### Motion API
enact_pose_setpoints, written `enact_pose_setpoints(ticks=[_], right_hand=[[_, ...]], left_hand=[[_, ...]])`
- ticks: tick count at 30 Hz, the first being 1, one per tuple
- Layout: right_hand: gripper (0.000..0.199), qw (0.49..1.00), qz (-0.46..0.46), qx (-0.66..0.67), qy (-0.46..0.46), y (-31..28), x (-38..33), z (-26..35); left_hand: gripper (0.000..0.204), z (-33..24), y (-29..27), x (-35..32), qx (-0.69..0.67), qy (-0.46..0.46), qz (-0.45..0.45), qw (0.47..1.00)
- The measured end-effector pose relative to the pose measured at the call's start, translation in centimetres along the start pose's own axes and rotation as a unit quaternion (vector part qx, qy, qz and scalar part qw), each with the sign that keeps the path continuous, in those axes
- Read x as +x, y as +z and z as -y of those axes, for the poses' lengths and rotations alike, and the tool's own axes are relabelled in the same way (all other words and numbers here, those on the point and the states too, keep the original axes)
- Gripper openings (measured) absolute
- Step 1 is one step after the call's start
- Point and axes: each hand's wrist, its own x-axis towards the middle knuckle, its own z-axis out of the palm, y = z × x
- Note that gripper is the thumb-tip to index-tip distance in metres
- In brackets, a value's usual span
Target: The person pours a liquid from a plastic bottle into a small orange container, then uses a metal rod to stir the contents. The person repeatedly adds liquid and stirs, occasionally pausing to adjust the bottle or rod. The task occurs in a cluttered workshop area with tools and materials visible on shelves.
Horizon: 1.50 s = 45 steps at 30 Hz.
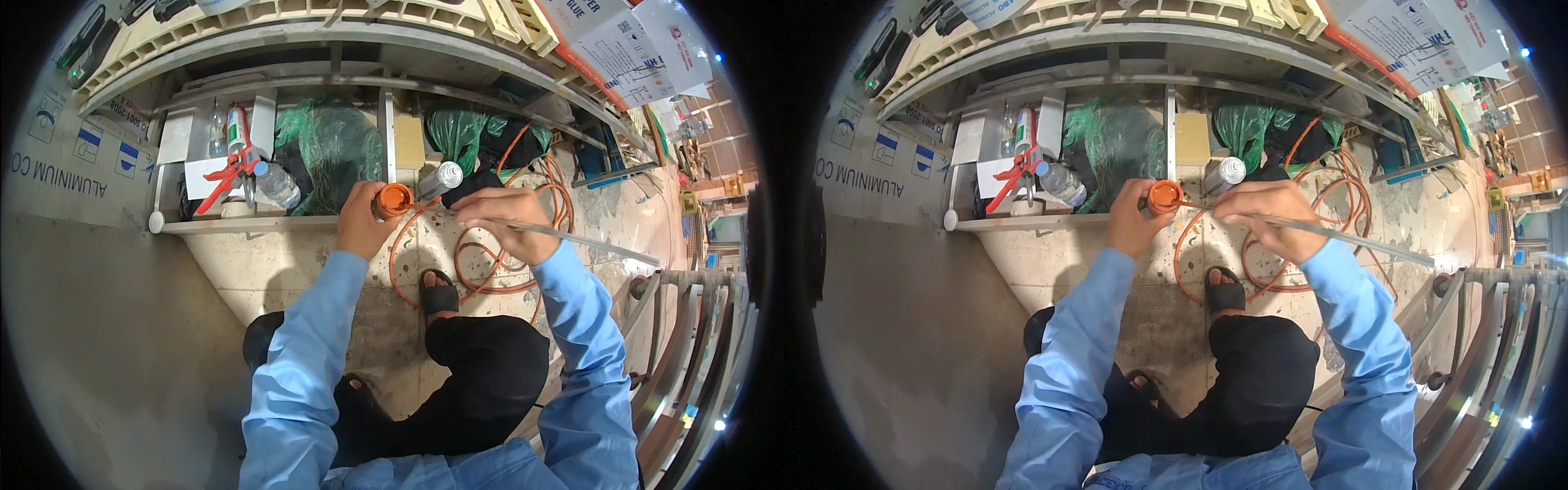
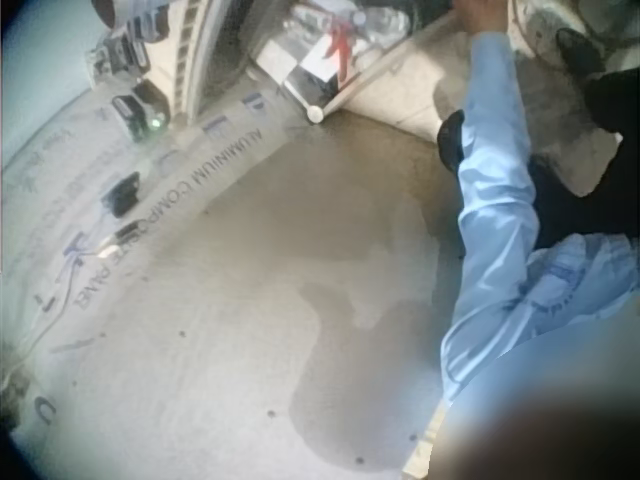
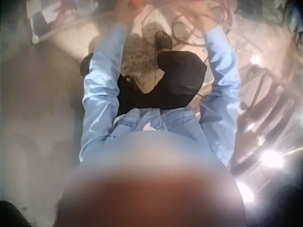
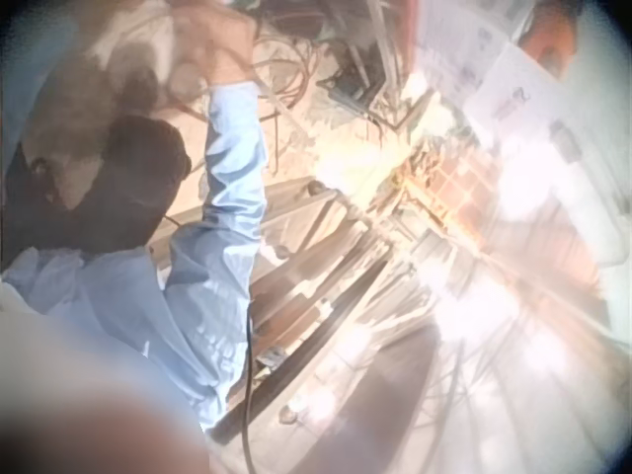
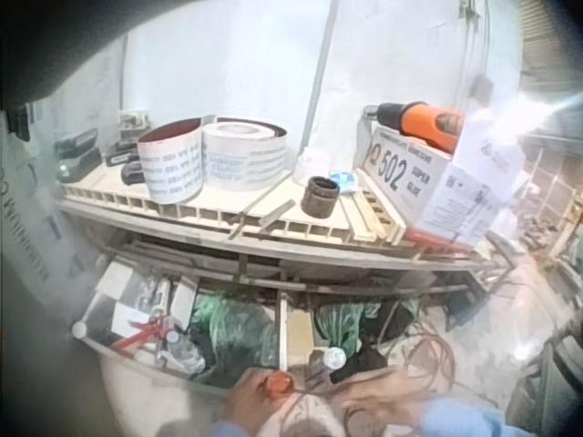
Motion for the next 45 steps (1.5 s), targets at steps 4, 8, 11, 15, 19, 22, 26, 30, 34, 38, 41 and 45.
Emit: enact_pose_setpoints(ticks=[4,8,11,15,19,22,26,30,34,38,41,45], right_hand=[[0.013,0.98,-0.105,0.109,0.127,0.2,-0.6,-0.1],[0.018,0.92,-0.139,0.265,0.253,2.7,0.0,-2.7],[0.02,0.894,-0.218,0.317,0.229,2.6,-2.3,-5.0],[0.027,0.818,-0.33,0.355,0.31,3.2,-7.6,-9.2],[0.024,0.634,-0.43,0.498,0.406,9.4,-13.7,-15.4],[0.02,0.537,-0.448,0.542,0.467,14.6,-18.0,-19.8],[0.027,0.56,-0.345,0.52,0.545,19.9,-18.8,-23.5],[0.036,0.533,-0.298,0.531,0.587,21.3,-17.2,-24.4],[0.044,0.725,-0.213,0.216,0.618,18.2,-15.6,-24.9],[0.037,0.761,-0.329,-0.188,0.526,13.0,-11.8,-27.9],[0.027,0.756,-0.271,-0.2,0.56,8.9,-9.3,-28.9],[0.02,0.775,-0.198,-0.275,0.533,2.8,-8.2,-26.6]], left_hand=[[0.05,0.1,0.0,0.2,0.002,-0.005,-0.002,1.0],[0.048,-0.4,0.0,1.0,-0.006,0.018,-0.029,0.999],[0.047,-0.3,-0.7,0.9,0.015,0.016,-0.055,0.998],[0.047,0.8,-2.5,1.1,0.028,0.0,-0.08,0.996],[0.051,1.6,-3.7,1.4,0.028,-0.009,-0.094,0.995],[0.05,1.7,-3.8,1.3,0.034,-0.008,-0.094,0.995],[0.049,1.3,-3.4,1.3,0.04,-0.017,-0.082,0.996],[0.049,1.0,-2.7,1.2,0.012,-0.039,-0.07,0.997],[0.049,1.2,-3.1,1.3,0.038,-0.03,-0.073,0.996],[0.048,1.8,-3.2,1.0,0.062,-0.04,-0.072,0.995],[0.048,1.9,-3.2,0.9,0.055,-0.026,-0.066,0.996],[0.049,1.9,-2.9,1.0,0.048,-0.007,-0.07,0.996]])
